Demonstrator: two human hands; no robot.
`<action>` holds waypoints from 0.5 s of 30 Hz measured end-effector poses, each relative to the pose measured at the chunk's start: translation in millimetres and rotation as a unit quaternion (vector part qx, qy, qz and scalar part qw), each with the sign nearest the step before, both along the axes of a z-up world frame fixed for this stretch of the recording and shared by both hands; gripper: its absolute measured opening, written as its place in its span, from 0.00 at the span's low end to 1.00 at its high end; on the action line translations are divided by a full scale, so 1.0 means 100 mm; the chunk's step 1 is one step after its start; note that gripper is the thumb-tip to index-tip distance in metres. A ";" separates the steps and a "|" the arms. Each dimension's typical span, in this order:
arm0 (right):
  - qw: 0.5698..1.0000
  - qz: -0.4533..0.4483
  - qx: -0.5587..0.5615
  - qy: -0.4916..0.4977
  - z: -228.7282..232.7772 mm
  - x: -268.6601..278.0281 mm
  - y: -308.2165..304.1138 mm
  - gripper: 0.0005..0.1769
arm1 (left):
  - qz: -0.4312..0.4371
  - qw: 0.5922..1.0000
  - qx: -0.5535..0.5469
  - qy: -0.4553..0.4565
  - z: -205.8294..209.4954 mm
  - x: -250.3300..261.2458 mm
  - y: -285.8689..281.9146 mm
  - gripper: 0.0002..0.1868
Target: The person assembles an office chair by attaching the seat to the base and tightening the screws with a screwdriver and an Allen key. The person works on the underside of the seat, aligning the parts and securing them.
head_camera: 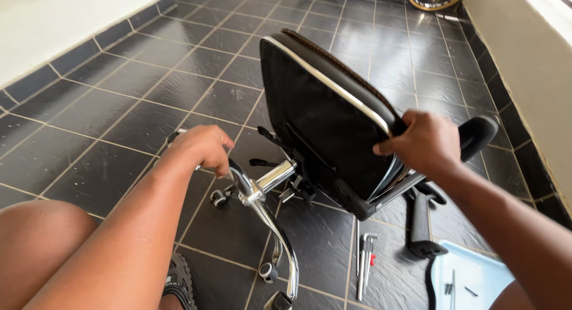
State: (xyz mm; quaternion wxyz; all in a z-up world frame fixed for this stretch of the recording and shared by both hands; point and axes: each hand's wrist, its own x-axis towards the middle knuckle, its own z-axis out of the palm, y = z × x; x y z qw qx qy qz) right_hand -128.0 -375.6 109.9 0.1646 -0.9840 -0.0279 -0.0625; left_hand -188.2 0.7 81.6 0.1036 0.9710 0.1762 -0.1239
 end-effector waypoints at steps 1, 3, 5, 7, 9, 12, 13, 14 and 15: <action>1.000 0.009 -0.005 -0.011 0.03 0.04 -0.03 0.29 | -0.006 1.000 0.006 -0.013 0.01 0.00 -0.06 0.44; 0.999 0.028 -0.013 -0.035 0.09 0.15 -0.10 0.32 | -0.014 0.999 0.011 -0.027 0.05 0.01 -0.17 0.44; 0.998 0.041 -0.002 -0.047 0.12 0.27 -0.09 0.32 | -0.018 0.999 0.010 -0.029 0.10 0.04 -0.24 0.44; 0.997 0.047 0.012 -0.054 0.12 0.36 -0.07 0.32 | -0.041 0.998 0.029 -0.025 0.14 0.05 -0.26 0.42; 0.997 0.046 0.024 -0.052 0.09 0.43 0.00 0.32 | -0.060 0.996 0.049 -0.043 0.12 0.03 -0.25 0.40; 0.988 0.081 0.020 -0.132 0.01 0.47 0.10 0.33 | -0.079 0.988 0.093 -0.096 0.09 0.01 -0.23 0.33; 0.986 0.078 0.023 -0.144 -0.01 0.49 0.14 0.32 | -0.077 0.985 0.112 -0.107 0.08 0.01 -0.25 0.30; 0.984 0.074 0.027 -0.157 -0.02 0.50 0.18 0.32 | -0.075 0.981 0.132 -0.118 0.07 0.02 -0.26 0.28; 0.982 0.073 0.027 -0.169 -0.02 0.52 0.22 0.31 | -0.068 0.981 0.136 -0.123 0.07 0.03 -0.27 0.26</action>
